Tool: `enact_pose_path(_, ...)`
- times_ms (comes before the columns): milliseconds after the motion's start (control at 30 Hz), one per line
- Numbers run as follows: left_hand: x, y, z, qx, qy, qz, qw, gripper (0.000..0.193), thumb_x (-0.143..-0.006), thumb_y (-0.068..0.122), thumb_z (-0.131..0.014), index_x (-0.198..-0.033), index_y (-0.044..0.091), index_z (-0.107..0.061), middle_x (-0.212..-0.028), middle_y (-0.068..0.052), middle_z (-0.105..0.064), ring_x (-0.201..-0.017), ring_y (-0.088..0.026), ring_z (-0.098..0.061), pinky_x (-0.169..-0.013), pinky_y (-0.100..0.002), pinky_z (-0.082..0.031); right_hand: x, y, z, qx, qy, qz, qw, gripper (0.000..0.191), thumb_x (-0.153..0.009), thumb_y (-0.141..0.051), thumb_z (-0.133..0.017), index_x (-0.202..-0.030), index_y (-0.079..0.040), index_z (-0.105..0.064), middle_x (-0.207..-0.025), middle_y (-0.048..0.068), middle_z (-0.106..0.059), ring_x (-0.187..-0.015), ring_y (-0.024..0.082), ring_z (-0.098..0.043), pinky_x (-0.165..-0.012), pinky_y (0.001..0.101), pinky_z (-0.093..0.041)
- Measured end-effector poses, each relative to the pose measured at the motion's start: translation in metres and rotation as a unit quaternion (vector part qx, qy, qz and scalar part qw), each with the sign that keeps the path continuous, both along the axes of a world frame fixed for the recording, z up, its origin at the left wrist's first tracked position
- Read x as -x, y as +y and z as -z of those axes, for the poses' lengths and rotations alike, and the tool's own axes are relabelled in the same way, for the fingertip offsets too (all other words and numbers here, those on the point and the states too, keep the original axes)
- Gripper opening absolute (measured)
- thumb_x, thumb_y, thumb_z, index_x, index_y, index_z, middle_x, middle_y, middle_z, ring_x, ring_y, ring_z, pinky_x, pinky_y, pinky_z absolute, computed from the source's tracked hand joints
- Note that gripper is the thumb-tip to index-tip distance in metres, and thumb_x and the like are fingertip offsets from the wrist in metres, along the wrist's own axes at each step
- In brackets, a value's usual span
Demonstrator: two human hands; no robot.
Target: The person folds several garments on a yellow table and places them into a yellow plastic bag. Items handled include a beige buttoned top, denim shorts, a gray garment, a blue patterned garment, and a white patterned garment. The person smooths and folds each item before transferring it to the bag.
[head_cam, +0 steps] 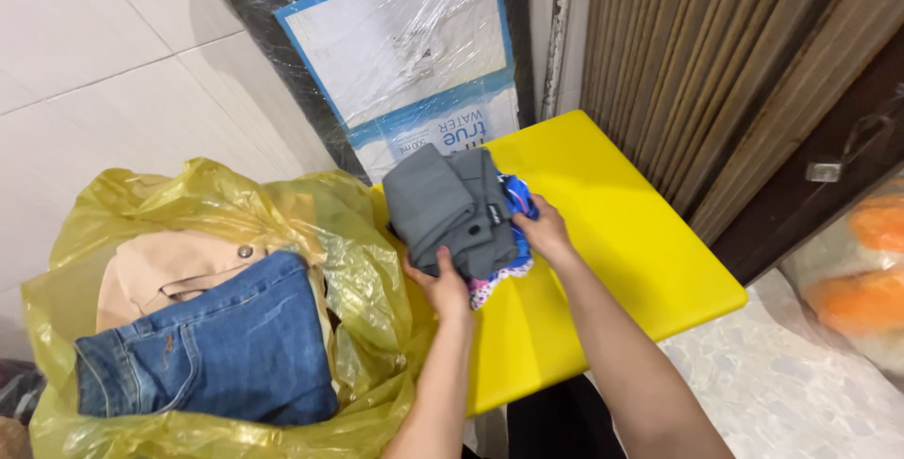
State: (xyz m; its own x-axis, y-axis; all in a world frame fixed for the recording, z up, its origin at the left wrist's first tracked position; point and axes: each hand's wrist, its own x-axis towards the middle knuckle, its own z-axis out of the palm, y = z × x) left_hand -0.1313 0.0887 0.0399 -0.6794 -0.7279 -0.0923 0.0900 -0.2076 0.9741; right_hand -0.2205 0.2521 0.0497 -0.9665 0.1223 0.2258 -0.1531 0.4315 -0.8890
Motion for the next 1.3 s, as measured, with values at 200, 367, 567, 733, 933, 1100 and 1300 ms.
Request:
enact_pose_path(200,-0.062,0.071,-0.009,0.027,0.037,0.076,0.996,0.069,-0.09,0.018,-0.072,-0.148,0.015,-0.035,-0.148,-0.018,-0.049,-0.132,-0.029,-0.051,-0.112,-0.038,-0.037,-0.053,0.082,-0.001,0.079,-0.032,-0.005,0.996,0.051,-0.086,-0.016,-0.072,-0.134,-0.002,-0.061,-0.118,0.014,-0.072,-0.104,0.023,-0.069,-0.093,0.0343,-0.053)
enact_pose_path(367,-0.113,0.151,-0.01,-0.011,-0.006,0.218,0.976,0.072,-0.087,0.013,-0.077,-0.145,0.017,-0.034,-0.145,-0.016,-0.048,-0.132,-0.027,-0.049,-0.11,-0.038,-0.038,-0.073,0.179,-0.014,0.127,-0.103,-0.012,0.986,0.056,-0.087,-0.002,-0.059,-0.143,-0.01,-0.061,-0.113,0.017,-0.071,-0.096,0.022,-0.066,-0.086,0.0363,-0.053)
enact_pose_path(567,-0.134,0.169,0.009,-0.134,0.089,0.399,0.903,0.079,-0.084,0.002,-0.068,-0.148,0.02,-0.026,-0.14,-0.015,-0.052,-0.125,-0.025,-0.056,-0.104,-0.037,-0.047,-0.09,0.243,-0.032,0.135,-0.115,-0.04,0.983,0.052,-0.093,-0.019,-0.063,-0.144,-0.014,-0.059,-0.126,0.009,-0.07,-0.115,0.017,-0.062,-0.101,0.0301,-0.047)
enact_pose_path(733,-0.137,0.108,0.033,0.03,0.071,0.37,0.926,0.073,-0.086,-0.001,-0.069,-0.149,0.015,-0.036,-0.151,-0.013,-0.043,-0.126,-0.022,-0.052,-0.105,-0.036,-0.045,-0.12,0.234,-0.057,-0.12,0.097,0.108,0.982,0.053,-0.09,-0.033,-0.072,-0.137,-0.011,-0.065,-0.15,0.017,-0.054,-0.139,0.033,-0.049,-0.115,0.0398,-0.038)
enact_pose_path(933,-0.141,0.063,0.034,-0.041,0.013,0.355,0.934,0.05,-0.093,0.01,-0.062,-0.142,0.012,-0.05,-0.145,-0.012,-0.057,-0.122,-0.018,-0.06,-0.103,-0.034,-0.048,-0.144,0.15,-0.097,-0.296,0.029,0.101,0.949,0.061,-0.079,-0.053,-0.076,-0.126,-0.014,-0.072,-0.161,0.01,-0.039,-0.154,0.036,-0.018,-0.118,0.0665,-0.011)
enact_pose_path(1100,-0.124,0.053,0.02,-0.125,0.026,0.372,0.919,0.05,-0.095,0.019,-0.059,-0.143,0.011,-0.049,-0.143,-0.014,-0.057,-0.12,-0.024,-0.061,-0.1,-0.038,-0.05,-0.143,0.108,-0.114,-0.331,-0.025,0.129,0.935,0.06,-0.072,-0.052,-0.079,-0.118,-0.014,-0.074,-0.164,0.004,-0.034,-0.158,0.034,-0.005,-0.113,0.0781,0.002)
enact_pose_path(1300,-0.102,0.04,-0.02,-0.285,-0.045,0.364,0.886,0.07,-0.09,0.043,-0.06,-0.151,0.022,-0.033,-0.144,-0.008,-0.051,-0.123,-0.031,-0.058,-0.102,-0.047,-0.047,-0.169,0.071,-0.115,-0.251,0.136,0.055,0.957,0.033,-0.08,-0.033,-0.077,-0.107,-0.016,-0.07,-0.127,0.003,-0.07,-0.136,0.034,-0.047,-0.115,0.0632,-0.024)
